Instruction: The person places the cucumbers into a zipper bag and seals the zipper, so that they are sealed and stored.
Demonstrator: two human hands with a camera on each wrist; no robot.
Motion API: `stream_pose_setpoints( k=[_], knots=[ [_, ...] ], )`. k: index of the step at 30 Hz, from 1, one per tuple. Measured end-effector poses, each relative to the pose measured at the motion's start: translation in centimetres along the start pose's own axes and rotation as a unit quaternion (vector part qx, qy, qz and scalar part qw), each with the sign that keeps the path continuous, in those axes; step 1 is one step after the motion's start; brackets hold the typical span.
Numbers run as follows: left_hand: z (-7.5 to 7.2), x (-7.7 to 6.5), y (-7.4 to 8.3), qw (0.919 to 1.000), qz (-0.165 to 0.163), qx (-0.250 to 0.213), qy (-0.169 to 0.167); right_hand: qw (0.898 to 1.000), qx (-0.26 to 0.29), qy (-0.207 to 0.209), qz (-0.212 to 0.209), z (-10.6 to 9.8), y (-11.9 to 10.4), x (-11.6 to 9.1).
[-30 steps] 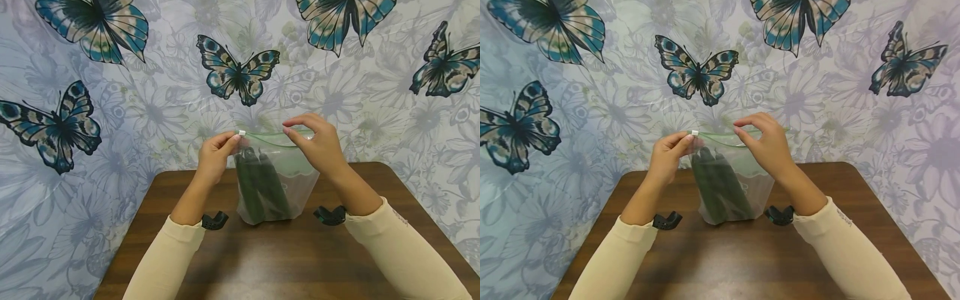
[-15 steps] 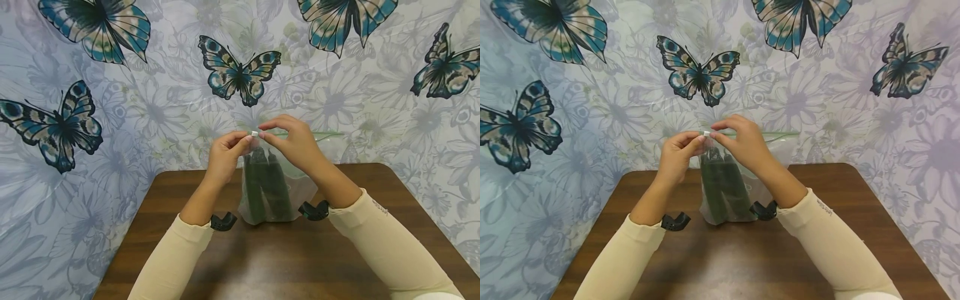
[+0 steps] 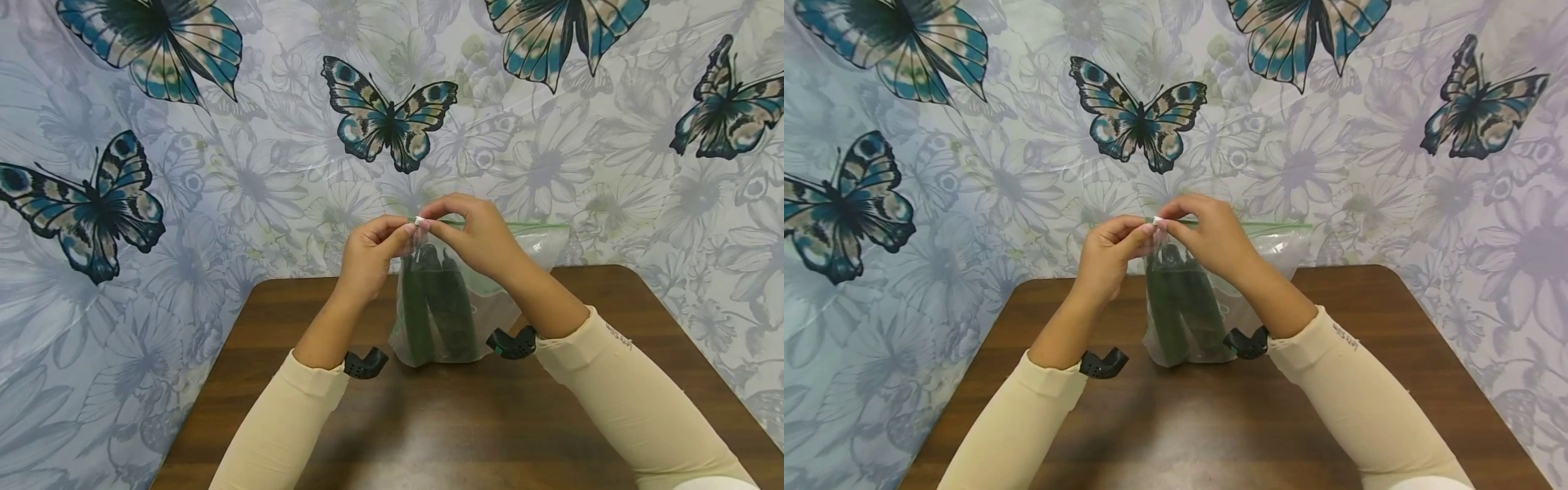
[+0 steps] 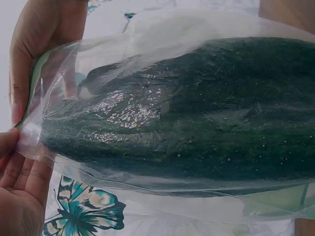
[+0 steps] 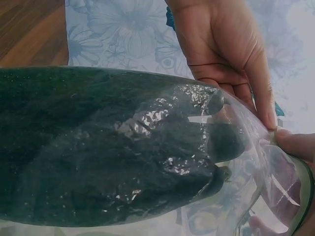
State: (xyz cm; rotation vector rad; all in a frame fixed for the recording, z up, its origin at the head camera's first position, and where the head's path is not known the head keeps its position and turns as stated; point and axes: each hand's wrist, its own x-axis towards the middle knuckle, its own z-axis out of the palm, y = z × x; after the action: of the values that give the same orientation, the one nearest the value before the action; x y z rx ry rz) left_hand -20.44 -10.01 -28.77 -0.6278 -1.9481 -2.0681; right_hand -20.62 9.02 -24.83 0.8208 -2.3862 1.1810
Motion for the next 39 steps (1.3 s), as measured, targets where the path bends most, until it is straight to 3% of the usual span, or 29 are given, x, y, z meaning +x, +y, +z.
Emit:
stream_pose_setpoints(
  k=[26,39],
  knots=[
    [-1.1,-0.1,-0.6,1.0,-0.002,-0.005,-0.008,1.0,-0.023,-0.001,-0.004,0.1,0.7,-0.3],
    [-1.5,-0.1,-0.4,0.9999,-0.004,-0.005,0.012,0.999,-0.033,0.002,-0.003,-0.3,1.4,-0.5]
  ],
)
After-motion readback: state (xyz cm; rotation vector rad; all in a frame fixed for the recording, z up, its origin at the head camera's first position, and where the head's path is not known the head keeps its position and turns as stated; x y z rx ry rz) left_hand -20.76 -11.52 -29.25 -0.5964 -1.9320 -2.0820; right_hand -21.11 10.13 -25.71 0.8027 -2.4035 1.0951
